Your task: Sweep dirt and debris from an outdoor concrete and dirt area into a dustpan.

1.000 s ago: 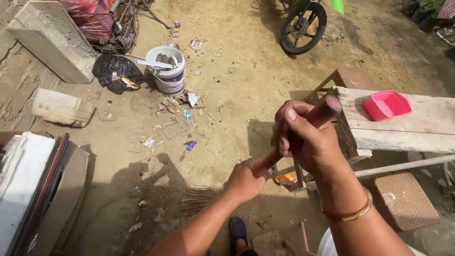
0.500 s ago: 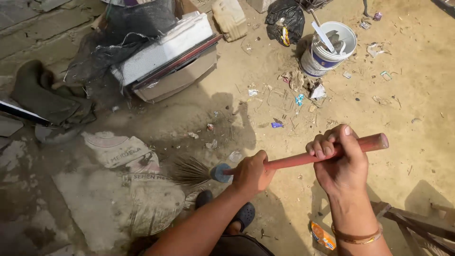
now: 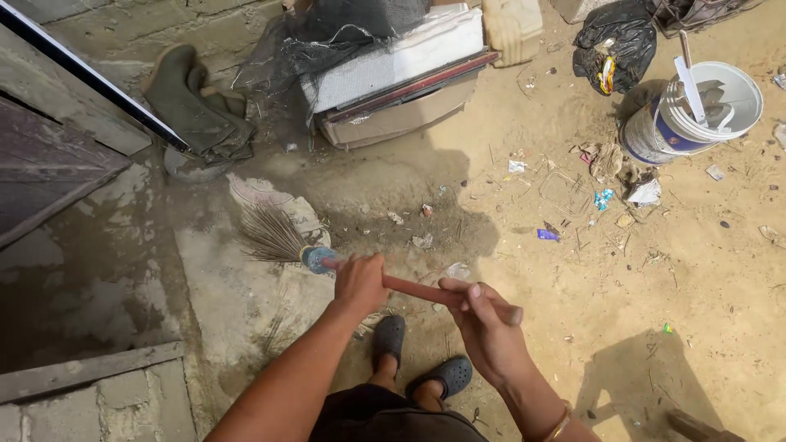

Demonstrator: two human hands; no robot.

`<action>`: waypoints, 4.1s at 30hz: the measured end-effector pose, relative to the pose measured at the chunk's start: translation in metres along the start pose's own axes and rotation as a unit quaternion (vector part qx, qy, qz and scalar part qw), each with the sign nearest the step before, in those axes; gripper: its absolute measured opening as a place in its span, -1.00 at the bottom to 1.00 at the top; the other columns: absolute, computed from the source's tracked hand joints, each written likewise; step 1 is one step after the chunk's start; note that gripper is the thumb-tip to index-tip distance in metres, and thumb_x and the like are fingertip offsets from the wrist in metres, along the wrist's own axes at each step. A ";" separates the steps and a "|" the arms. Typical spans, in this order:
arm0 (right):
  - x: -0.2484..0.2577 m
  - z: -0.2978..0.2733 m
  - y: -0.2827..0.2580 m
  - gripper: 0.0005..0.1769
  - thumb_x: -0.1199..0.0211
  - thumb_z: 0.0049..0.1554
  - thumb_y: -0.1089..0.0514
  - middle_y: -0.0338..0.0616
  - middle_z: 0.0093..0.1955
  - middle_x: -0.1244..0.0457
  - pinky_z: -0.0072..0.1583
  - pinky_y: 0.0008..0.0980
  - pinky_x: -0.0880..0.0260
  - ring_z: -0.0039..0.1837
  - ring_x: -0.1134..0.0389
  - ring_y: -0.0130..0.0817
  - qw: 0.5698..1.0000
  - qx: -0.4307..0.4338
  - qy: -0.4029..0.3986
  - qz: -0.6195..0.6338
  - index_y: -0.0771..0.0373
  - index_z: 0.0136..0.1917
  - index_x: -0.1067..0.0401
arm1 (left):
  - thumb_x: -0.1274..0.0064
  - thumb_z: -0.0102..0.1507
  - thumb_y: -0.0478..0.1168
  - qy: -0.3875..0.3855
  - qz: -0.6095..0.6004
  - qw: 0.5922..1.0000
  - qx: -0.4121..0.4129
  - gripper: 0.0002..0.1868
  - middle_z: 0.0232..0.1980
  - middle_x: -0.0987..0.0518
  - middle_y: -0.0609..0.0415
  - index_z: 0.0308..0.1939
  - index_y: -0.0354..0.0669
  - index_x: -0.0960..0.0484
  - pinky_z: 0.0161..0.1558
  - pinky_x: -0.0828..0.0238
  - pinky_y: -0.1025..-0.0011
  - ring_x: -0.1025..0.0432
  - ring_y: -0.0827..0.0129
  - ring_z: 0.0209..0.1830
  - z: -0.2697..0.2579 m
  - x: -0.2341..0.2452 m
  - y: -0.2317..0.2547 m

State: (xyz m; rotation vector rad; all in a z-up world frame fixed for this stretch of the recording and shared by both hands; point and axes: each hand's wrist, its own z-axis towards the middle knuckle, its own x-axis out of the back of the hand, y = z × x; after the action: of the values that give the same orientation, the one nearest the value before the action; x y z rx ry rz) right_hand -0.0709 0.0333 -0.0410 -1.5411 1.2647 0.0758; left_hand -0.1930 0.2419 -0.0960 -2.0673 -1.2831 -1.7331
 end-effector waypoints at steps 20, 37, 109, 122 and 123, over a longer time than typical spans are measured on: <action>0.006 -0.096 -0.136 -0.76 -0.17 0.33 0.21 0.26 0.07 -0.35 0.41 0.24 -0.21 0.51 -0.26 0.30 0.964 0.117 0.030 -0.236 0.44 -0.09 -0.50 | -0.11 0.34 -0.06 0.023 -0.249 0.935 -0.252 -0.71 -0.39 -0.60 -0.09 -0.36 -0.18 -0.58 0.01 -0.30 0.03 -0.47 -0.01 -0.18 0.010 -0.027 0.134; -0.034 -0.004 -0.007 -0.89 -0.18 0.24 0.23 0.12 0.25 -0.33 0.40 0.10 -0.34 0.53 -0.23 -0.01 0.997 0.023 0.071 0.036 0.28 -0.13 -0.39 | -0.18 0.10 -0.37 -0.139 -0.025 0.987 -0.080 -0.49 -0.03 -0.62 -0.17 0.11 -0.11 -0.38 0.13 -0.26 0.00 -0.46 -0.10 0.12 0.082 -0.059 -0.028; 0.066 0.108 -0.204 -0.35 -0.03 0.23 0.01 -0.02 -0.08 -0.37 -0.04 0.05 -0.43 -0.09 -0.44 0.04 0.378 0.006 -0.291 -0.879 -0.23 0.57 -0.02 | -0.10 0.14 -0.23 -0.053 0.041 0.994 -0.088 -0.84 -0.15 -0.65 -0.24 -0.29 -0.21 -0.71 0.14 -0.36 -0.02 -0.52 -0.09 0.03 0.140 -0.070 0.148; 0.052 0.077 -0.160 -0.05 0.11 0.24 0.20 -0.01 -0.20 -0.36 -0.12 -0.07 -0.51 -0.19 -0.47 -0.07 0.273 -0.065 -0.244 -0.928 -0.47 0.69 0.45 | -0.22 0.21 -0.28 -0.068 -0.025 0.996 -0.052 -0.47 0.30 -0.29 -0.35 0.20 -0.37 -0.38 0.51 0.16 -0.04 -0.06 -0.27 0.46 0.124 -0.218 0.136; 0.054 0.071 -0.166 -0.07 0.12 0.25 0.17 -0.05 -0.21 -0.38 -0.12 -0.08 -0.52 -0.20 -0.47 -0.11 0.256 -0.085 -0.229 -0.935 -0.49 0.68 0.45 | -0.22 0.25 -0.26 -0.107 -0.092 0.989 -0.045 -0.46 0.31 -0.25 -0.42 0.22 -0.39 -0.33 0.51 0.19 0.02 0.01 -0.30 0.49 0.127 -0.226 0.150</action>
State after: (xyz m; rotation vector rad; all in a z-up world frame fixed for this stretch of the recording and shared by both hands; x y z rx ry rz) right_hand 0.1110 0.0242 0.0082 -1.9285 -1.6387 -0.8387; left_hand 0.0105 0.1117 -0.2738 -2.3059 -1.5270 -1.7077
